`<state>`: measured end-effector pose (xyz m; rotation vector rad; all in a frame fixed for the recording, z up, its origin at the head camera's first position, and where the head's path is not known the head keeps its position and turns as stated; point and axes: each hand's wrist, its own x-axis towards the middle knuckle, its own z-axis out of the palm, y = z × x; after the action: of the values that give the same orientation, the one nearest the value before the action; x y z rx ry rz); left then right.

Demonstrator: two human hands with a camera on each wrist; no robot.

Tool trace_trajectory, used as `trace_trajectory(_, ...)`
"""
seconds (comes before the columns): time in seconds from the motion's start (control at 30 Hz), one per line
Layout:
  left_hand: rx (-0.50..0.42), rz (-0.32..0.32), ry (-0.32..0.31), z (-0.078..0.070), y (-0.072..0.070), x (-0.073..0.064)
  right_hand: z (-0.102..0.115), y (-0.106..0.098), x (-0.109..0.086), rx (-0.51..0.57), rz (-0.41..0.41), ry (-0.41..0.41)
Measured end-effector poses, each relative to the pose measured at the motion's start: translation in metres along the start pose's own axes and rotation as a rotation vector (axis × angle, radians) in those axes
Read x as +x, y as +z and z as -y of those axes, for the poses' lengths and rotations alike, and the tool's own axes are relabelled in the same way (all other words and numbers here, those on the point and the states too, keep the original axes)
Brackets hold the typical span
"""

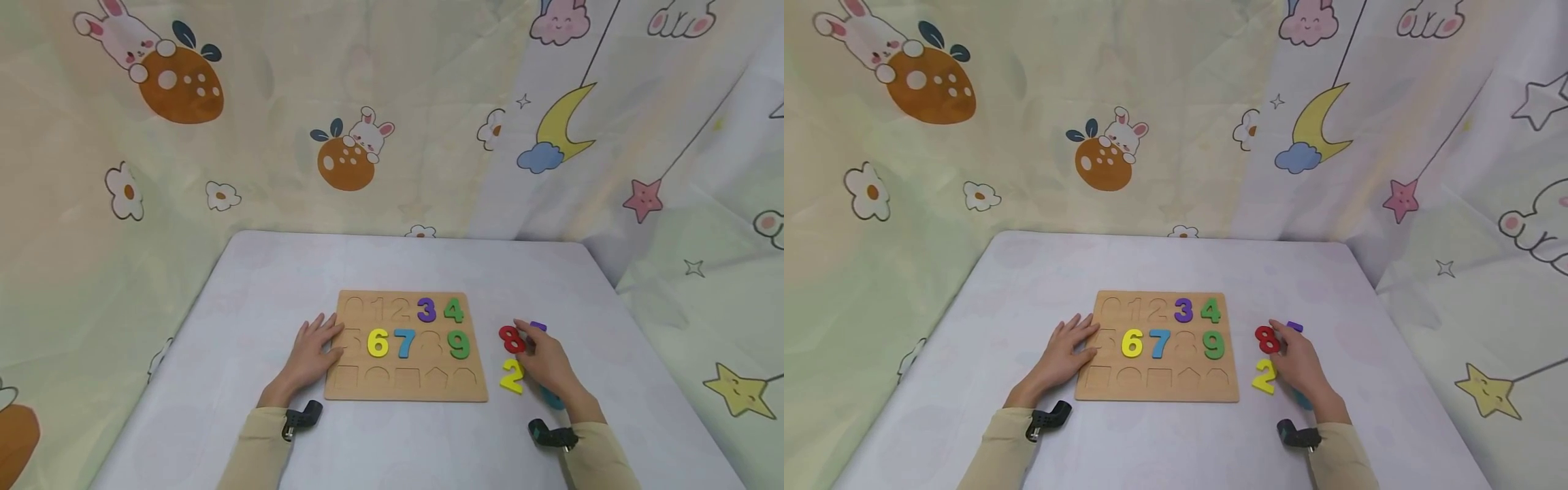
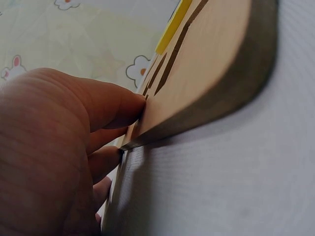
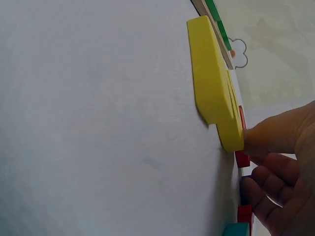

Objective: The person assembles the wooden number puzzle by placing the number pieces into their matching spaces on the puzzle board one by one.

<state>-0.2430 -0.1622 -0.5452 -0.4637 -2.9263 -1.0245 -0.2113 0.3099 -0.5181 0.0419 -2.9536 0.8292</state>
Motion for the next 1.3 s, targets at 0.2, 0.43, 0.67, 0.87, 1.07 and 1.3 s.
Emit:
trace_trajectory(0.2, 0.006, 0.0, 0.001, 0.0, 0.0, 0.0, -0.002, 0.0, 0.005, 0.008, 0.022, -0.006)
trace_trajectory(0.43, 0.012, -0.012, 0.007, 0.001, 0.001, 0.0, 0.001, 0.0, 0.012, 0.001, 0.035, -0.032)
trace_trajectory(0.67, 0.008, -0.033, 0.021, 0.001, 0.002, 0.0, 0.004, 0.0, 0.021, -0.002, 0.046, -0.039)
trace_trajectory(0.87, 0.001, -0.018, 0.021, 0.001, 0.001, 0.0, 0.008, 0.006, 0.019, 0.024, 0.065, -0.023)
trace_trajectory(1.07, 0.002, -0.001, 0.0, 0.001, 0.001, 0.001, 0.014, 0.01, 0.016, 0.013, 0.065, -0.035)
trace_trajectory(1.3, -0.002, 0.006, 0.0, 0.001, 0.0, 0.0, 0.014, 0.009, 0.013, 0.032, 0.05, -0.042)
